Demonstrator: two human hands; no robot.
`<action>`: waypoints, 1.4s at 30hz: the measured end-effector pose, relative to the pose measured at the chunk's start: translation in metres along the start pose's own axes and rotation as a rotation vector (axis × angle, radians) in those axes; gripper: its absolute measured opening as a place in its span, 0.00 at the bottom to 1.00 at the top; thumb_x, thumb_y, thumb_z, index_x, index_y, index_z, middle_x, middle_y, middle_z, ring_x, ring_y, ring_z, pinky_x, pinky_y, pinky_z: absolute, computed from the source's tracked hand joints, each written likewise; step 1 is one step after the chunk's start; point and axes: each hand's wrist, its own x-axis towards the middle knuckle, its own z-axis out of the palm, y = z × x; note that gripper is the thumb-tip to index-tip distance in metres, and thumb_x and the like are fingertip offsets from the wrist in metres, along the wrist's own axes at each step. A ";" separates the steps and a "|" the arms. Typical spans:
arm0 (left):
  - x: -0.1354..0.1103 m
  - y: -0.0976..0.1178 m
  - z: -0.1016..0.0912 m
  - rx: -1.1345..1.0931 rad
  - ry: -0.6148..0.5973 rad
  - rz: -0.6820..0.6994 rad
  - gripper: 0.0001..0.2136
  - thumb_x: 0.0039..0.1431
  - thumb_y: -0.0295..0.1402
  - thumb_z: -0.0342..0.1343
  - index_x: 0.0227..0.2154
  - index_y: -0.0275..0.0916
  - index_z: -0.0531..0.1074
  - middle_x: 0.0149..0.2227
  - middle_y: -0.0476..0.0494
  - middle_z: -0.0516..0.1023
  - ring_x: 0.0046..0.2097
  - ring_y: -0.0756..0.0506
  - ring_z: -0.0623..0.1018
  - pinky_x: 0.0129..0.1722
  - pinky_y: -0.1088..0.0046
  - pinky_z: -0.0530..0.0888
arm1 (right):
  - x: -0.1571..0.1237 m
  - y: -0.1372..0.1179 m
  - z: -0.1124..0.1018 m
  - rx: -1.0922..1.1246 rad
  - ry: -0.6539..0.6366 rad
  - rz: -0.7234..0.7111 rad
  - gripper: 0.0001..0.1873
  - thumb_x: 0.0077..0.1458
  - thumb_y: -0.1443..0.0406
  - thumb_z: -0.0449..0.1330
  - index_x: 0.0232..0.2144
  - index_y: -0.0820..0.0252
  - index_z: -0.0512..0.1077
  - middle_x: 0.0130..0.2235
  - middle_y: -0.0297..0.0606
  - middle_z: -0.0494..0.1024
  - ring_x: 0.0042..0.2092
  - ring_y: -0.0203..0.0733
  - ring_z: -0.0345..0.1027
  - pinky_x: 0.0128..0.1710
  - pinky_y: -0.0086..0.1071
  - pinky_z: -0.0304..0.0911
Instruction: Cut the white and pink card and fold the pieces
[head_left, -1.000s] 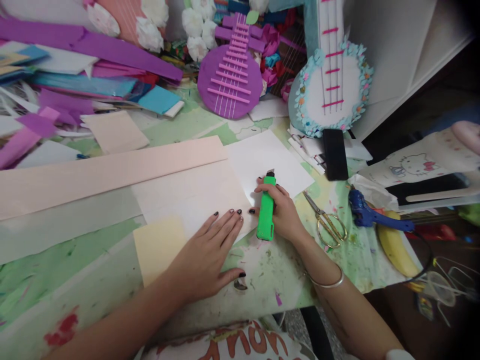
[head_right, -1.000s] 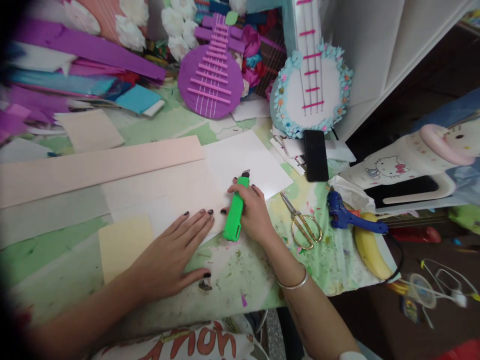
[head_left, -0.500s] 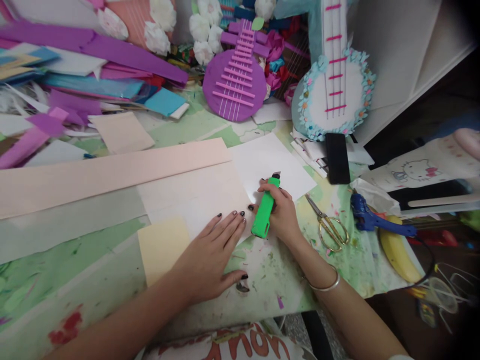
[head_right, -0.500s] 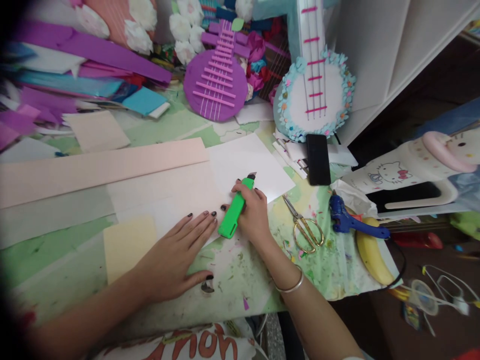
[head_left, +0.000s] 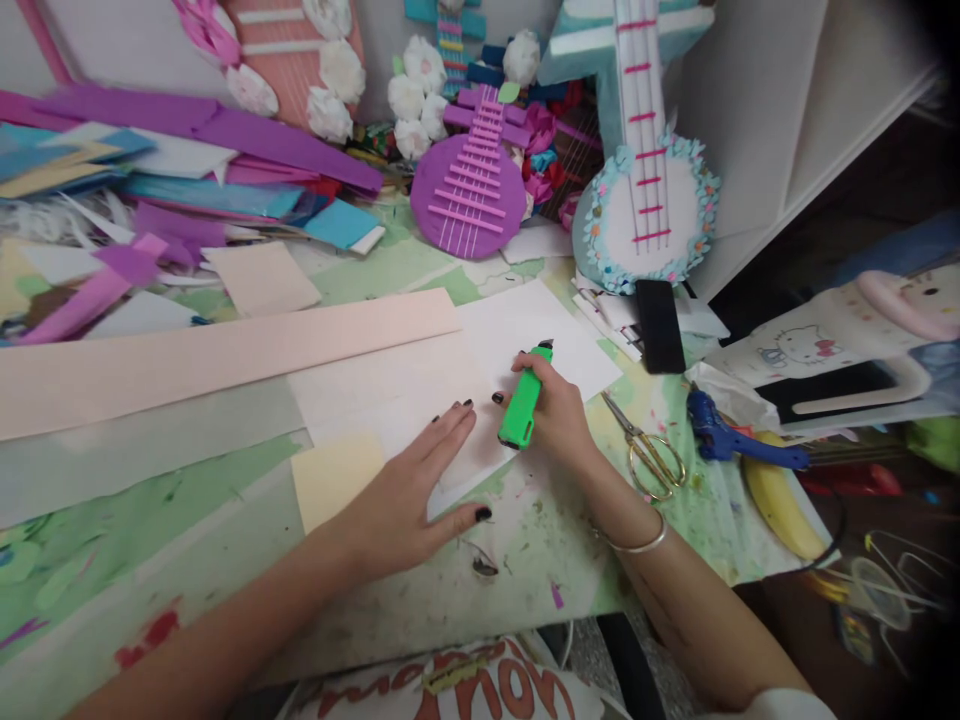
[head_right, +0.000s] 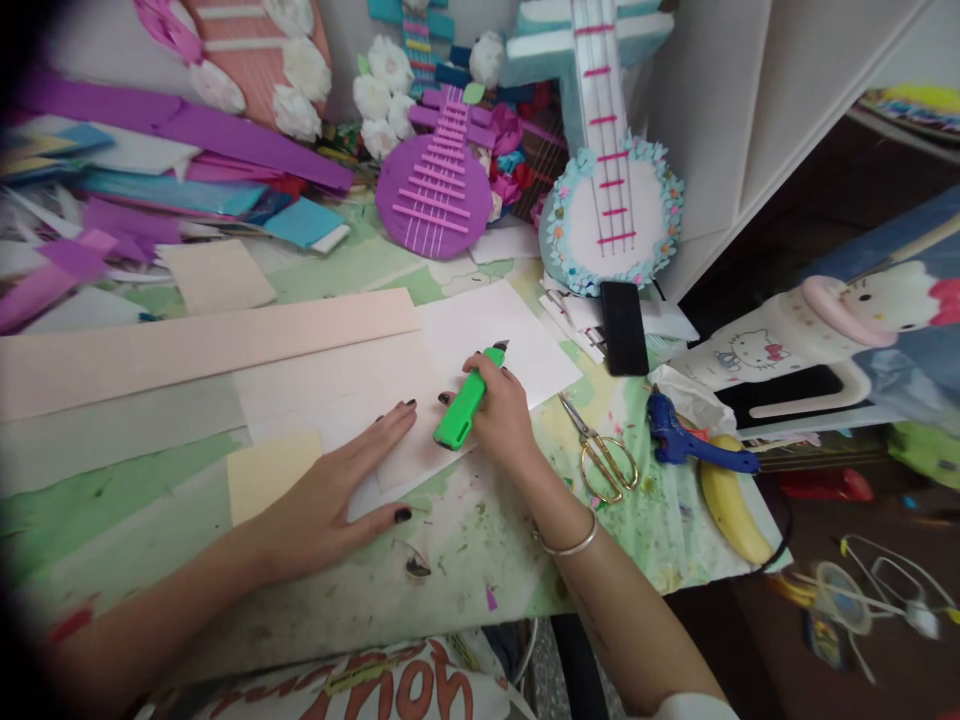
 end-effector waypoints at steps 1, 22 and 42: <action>0.003 -0.002 -0.001 0.026 0.013 0.005 0.33 0.68 0.48 0.39 0.67 0.36 0.38 0.68 0.37 0.48 0.69 0.43 0.50 0.65 0.63 0.56 | 0.002 0.001 0.002 -0.019 -0.010 -0.028 0.15 0.50 0.57 0.63 0.40 0.54 0.67 0.36 0.35 0.76 0.35 0.44 0.69 0.40 0.36 0.62; 0.011 -0.023 0.017 0.289 -0.056 0.096 0.36 0.66 0.54 0.34 0.65 0.28 0.49 0.68 0.33 0.50 0.68 0.37 0.49 0.65 0.59 0.47 | 0.007 0.010 0.006 0.043 -0.022 0.044 0.19 0.48 0.58 0.65 0.43 0.52 0.67 0.45 0.38 0.76 0.43 0.48 0.72 0.42 0.37 0.65; 0.014 -0.022 0.013 0.273 0.017 0.087 0.38 0.65 0.55 0.36 0.65 0.26 0.48 0.67 0.30 0.52 0.68 0.36 0.49 0.66 0.53 0.44 | 0.021 -0.002 0.015 -0.096 0.020 0.029 0.16 0.50 0.56 0.62 0.39 0.54 0.66 0.30 0.33 0.73 0.32 0.44 0.68 0.36 0.35 0.62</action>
